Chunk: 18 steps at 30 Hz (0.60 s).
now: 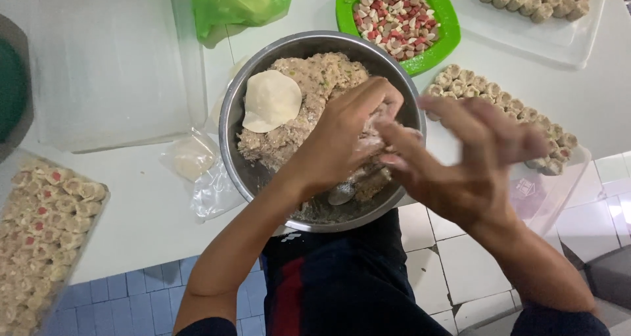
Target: The person scoops meat filling onto round wonton wrappers, adds a small piece of sausage, folds the wrapper into a wonton, and places it on a tray. The process is repeated continuously.
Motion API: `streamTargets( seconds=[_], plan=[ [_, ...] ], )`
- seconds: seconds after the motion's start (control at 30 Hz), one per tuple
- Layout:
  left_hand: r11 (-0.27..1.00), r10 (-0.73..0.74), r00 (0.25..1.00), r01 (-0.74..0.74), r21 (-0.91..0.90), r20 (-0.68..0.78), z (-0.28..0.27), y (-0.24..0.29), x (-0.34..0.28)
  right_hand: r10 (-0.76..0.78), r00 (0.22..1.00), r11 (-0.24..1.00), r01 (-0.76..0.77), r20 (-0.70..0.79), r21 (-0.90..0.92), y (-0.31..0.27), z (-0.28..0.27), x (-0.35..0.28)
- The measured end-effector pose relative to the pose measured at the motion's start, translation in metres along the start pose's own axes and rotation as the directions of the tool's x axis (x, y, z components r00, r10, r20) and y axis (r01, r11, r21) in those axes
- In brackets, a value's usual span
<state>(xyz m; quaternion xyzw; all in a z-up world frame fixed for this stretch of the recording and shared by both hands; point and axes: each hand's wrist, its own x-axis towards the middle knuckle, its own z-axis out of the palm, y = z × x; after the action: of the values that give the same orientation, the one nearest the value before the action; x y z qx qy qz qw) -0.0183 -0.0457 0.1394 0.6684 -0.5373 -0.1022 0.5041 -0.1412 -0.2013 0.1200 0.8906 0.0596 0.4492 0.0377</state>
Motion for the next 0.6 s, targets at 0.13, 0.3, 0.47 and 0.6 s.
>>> streamTargets(
  seconds=[0.13,0.3,0.47,0.6],
  plan=[
    [0.993,0.106,0.994,-0.107,-0.048,-0.019,-0.005,-0.011,-0.005,0.083,0.988,0.996,-0.076,-0.131,0.055,0.004,-0.013,0.0],
    [0.978,0.194,0.978,-0.199,-0.065,-0.07,-0.004,-0.003,0.0,-0.108,0.994,0.994,0.108,-0.005,-0.022,-0.011,-0.02,0.015],
    [0.971,0.224,0.971,-0.229,-0.061,-0.081,0.0,-0.003,0.001,-0.111,0.992,0.979,0.1,0.054,0.175,-0.011,-0.013,0.011],
    [0.989,0.136,0.991,-0.136,-0.05,-0.014,0.004,-0.011,0.0,-0.064,0.988,0.998,0.061,0.143,0.031,0.005,-0.006,-0.009]
  ],
)
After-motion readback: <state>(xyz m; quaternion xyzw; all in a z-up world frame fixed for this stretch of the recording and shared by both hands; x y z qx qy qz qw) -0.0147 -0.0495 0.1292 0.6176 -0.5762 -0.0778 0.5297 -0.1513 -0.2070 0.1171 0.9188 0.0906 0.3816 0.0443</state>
